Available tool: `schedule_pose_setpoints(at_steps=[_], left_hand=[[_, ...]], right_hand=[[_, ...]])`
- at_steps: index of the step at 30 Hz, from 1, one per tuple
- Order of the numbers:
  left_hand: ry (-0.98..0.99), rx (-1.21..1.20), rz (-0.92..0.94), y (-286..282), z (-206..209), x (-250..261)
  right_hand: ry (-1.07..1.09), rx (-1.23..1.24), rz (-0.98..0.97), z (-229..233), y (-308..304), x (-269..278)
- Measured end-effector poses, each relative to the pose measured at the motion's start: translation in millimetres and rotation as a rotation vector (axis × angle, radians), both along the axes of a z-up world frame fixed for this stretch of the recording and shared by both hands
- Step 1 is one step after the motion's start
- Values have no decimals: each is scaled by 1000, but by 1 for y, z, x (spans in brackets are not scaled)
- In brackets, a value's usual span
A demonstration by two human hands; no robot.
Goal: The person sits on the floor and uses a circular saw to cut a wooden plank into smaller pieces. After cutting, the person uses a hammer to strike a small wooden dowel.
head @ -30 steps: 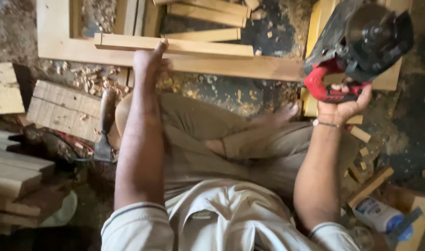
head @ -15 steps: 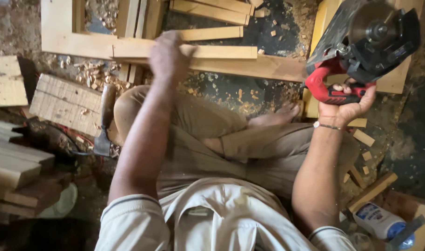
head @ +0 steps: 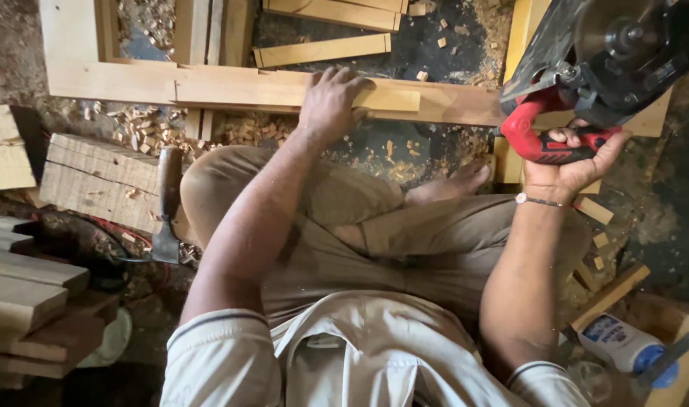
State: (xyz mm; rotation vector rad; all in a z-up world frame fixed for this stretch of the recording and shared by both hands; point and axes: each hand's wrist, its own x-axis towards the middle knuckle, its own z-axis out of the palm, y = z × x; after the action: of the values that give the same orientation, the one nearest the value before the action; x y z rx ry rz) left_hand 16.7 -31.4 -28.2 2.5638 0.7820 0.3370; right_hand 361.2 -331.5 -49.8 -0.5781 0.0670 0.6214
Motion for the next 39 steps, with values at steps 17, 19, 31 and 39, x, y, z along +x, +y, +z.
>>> schedule_pose_setpoints(at_steps=[17,19,31,39], left_hand=[[56,-61,52,6,-8,0],[38,-36,45,6,-11,1],[-14,-17,17,3,-14,-5],[52,-42,8,5,-14,-3]], right_hand=[[-766,-499,134,126,13,-132],[-822,-568,140,130,15,-151],[-815,-706,140,106,16,-190],[-872,-746,86,91,14,-197]])
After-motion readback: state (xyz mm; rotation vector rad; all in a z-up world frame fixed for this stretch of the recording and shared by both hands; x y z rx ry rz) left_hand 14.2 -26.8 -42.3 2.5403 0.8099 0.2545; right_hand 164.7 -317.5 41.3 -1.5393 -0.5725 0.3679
